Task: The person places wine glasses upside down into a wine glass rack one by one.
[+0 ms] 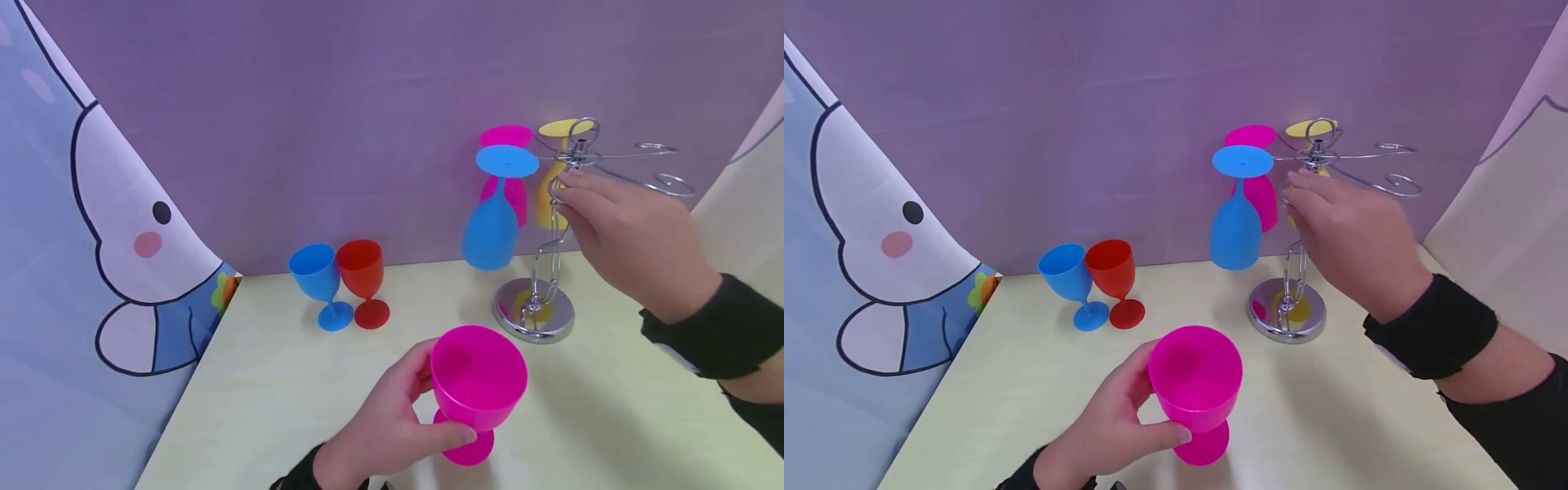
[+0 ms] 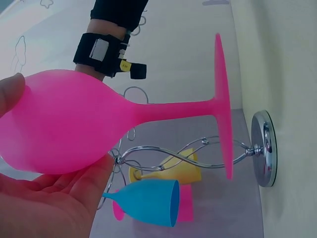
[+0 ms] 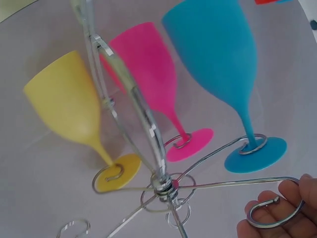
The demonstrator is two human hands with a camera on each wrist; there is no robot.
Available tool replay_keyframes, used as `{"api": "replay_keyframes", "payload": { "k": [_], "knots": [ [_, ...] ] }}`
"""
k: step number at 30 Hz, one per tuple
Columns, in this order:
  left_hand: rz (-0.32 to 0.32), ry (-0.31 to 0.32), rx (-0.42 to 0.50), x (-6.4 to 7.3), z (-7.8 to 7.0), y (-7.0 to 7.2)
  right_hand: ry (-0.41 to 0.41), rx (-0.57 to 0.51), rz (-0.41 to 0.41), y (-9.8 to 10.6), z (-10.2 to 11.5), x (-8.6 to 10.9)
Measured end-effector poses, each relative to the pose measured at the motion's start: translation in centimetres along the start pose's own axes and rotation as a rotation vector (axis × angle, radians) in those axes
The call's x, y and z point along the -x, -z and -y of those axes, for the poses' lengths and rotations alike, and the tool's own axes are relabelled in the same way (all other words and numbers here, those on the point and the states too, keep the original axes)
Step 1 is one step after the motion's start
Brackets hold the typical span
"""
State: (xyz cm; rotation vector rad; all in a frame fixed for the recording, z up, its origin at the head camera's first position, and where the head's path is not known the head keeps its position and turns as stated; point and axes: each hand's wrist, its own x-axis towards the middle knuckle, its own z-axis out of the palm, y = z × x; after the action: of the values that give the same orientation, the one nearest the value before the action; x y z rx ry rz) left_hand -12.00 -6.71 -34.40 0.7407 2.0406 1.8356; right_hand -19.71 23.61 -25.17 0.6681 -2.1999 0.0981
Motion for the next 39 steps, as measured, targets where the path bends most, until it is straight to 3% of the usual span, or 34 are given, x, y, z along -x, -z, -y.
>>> {"api": "replay_keyframes", "payload": {
  "k": [8, 13, 16, 20, 25, 29, 32, 36, 39],
  "knots": [
    [-0.007, -0.022, -0.023, 0.1, 0.3, 0.3, -0.182, -0.049, -0.058, -0.5, 1.6, -0.2],
    [-0.017, -0.025, -0.034, 0.1, 0.1, 0.6, -0.328, -0.181, -0.230, 0.2, 3.6, 0.9],
    [-0.020, -0.035, -0.047, 0.0, 0.1, 0.8, -0.362, -0.305, -0.357, 0.7, 5.2, 2.1],
    [-0.018, -0.056, -0.051, -0.1, 0.3, 0.9, -0.391, -0.455, -0.416, 1.0, 7.3, 4.0],
    [-0.018, -0.062, -0.042, -0.1, 0.5, 0.8, -0.416, -0.569, -0.383, 1.2, 9.0, 5.9],
    [-0.032, -0.022, -0.039, 0.0, 0.3, 0.8, -0.398, -0.670, -0.319, 0.5, 9.3, 6.8],
    [-0.044, 0.008, -0.038, 0.0, 0.2, 0.9, -0.364, -0.890, -0.288, -0.8, 9.1, 7.3],
    [-0.042, -0.015, -0.031, -0.1, 0.2, 1.1, -0.365, -1.189, -0.242, -3.4, 8.7, 7.5],
    [-0.040, -0.015, -0.029, -0.1, 0.2, 1.3, -0.459, -1.253, -0.158, -4.7, 8.6, 7.6]
  ]
}}
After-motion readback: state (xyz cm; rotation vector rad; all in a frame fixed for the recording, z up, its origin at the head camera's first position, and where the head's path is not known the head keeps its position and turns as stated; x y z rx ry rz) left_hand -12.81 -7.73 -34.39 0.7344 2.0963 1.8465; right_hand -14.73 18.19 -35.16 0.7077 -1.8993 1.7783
